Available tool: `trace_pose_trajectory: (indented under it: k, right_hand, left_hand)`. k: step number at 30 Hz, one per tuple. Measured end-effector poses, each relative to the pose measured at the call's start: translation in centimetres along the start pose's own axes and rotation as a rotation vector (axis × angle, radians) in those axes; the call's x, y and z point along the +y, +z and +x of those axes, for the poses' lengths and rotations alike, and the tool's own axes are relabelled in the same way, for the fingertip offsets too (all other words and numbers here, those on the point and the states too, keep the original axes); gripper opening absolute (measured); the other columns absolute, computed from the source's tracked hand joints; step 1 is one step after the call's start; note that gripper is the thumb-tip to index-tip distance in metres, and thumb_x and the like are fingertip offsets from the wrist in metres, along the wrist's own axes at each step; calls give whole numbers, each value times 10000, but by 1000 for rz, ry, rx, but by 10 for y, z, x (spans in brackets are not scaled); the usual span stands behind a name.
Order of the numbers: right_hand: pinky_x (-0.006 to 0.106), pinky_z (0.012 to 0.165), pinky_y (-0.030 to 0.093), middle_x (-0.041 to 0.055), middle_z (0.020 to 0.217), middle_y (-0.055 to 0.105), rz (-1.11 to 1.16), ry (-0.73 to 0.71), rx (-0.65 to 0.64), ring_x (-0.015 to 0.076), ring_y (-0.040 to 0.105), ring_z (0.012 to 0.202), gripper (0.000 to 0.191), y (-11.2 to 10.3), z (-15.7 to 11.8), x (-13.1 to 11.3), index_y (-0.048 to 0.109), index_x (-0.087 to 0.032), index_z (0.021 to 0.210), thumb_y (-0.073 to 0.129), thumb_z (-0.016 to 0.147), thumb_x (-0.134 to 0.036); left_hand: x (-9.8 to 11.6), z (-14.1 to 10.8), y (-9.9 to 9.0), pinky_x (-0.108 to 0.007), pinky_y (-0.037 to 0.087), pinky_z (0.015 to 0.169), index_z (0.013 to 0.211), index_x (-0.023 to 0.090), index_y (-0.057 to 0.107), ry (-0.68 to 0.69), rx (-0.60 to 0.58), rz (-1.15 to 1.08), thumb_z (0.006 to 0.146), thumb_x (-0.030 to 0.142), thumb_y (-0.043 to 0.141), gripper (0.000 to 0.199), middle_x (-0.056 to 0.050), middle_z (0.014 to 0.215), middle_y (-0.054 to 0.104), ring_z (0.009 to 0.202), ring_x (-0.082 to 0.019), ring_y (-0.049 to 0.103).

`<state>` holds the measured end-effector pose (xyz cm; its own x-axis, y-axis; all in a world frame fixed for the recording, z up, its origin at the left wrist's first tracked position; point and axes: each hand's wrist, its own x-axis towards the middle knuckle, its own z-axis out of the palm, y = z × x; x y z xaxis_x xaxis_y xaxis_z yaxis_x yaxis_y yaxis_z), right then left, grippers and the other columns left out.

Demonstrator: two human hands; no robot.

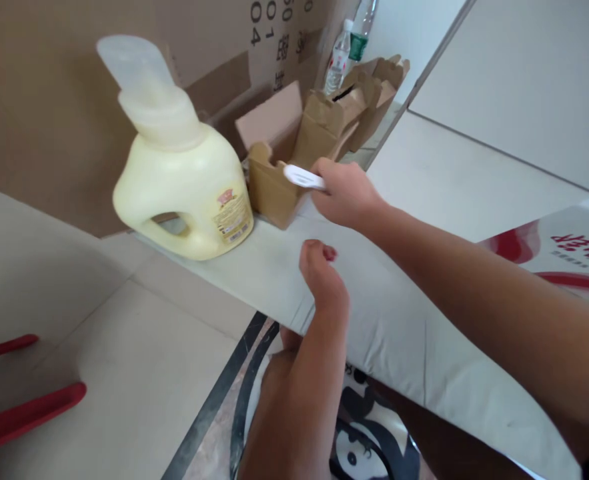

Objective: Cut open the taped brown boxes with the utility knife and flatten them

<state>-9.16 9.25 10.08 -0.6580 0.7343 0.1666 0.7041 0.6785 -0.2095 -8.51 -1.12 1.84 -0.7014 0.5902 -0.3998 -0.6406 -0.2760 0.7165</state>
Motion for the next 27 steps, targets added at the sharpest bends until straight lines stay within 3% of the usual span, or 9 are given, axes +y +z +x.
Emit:
trace_pose_trajectory:
  k: [4,7,9,11,14,17,20,23,27]
  right_hand:
    - [348,656,469,33,794,675,240,-58,80,211,605,664,209,-21,-73,42,611,-238,954,615,752,-292]
    - [327,555,441,30,780,678,321,-38,163,191,598,610,265,-42,-148,79,574,-259,856,663,797,-502]
    - [325,504,419,18,754,659,294,-76,217,166,549,520,301,-54,-201,104,560,-280,822,724,774,-529]
    - [347,471,396,30,692,618,243,-57,324,198,546,504,331,-63,-252,127,578,-311,798,757,736,-583]
    - [390,433,380,76,715,628,217,112,443,240,547,482,418,-63,-311,149,622,-364,870,779,642,-677]
    - [423,471,433,32,694,624,340,269,606,277,594,520,603,-47,-341,152,596,-435,1027,915,519,-499]
    - [424,553,494,-5,741,630,396,385,646,258,629,607,476,-30,-351,144,594,-442,1088,844,686,-400]
    - [398,626,514,44,885,643,308,247,554,240,641,745,215,-24,-356,135,692,-342,1016,730,829,-440]
    - [357,636,535,80,948,609,394,7,419,231,631,806,495,-31,-361,126,732,-284,1137,658,840,-673]
  left_hand:
    - [16,3,-21,-268,365,873,775,232,422,427,281,23,903,218,450,132,16,862,408,890,-145,471]
    - [22,5,-29,-285,346,989,839,248,422,471,325,-20,917,247,444,81,8,957,433,1043,-160,493]
    - [19,5,-28,-284,349,1015,885,252,485,451,289,-23,912,255,455,41,0,997,486,1094,-163,516]
    - [10,3,-22,-289,357,1041,952,253,569,412,109,-21,915,292,476,107,-14,1060,572,1147,-173,543]
    - [-6,-8,-9,-345,413,1055,1001,236,675,213,-425,-42,933,453,491,293,-61,1107,689,1166,-224,607]
    - [-19,-26,4,-378,459,1038,918,205,746,52,-863,39,923,618,507,478,-110,1039,742,1095,-261,665]
    - [-29,-41,13,-331,472,984,822,211,754,152,-927,237,875,582,653,388,-94,928,740,1000,-236,672]
    - [-38,-47,19,-301,490,874,890,244,751,265,-859,394,856,448,727,208,-51,863,703,886,-207,638]
    - [-44,-49,24,-370,480,1019,1132,286,766,447,-988,498,858,307,698,284,-89,1137,669,1110,-245,612]
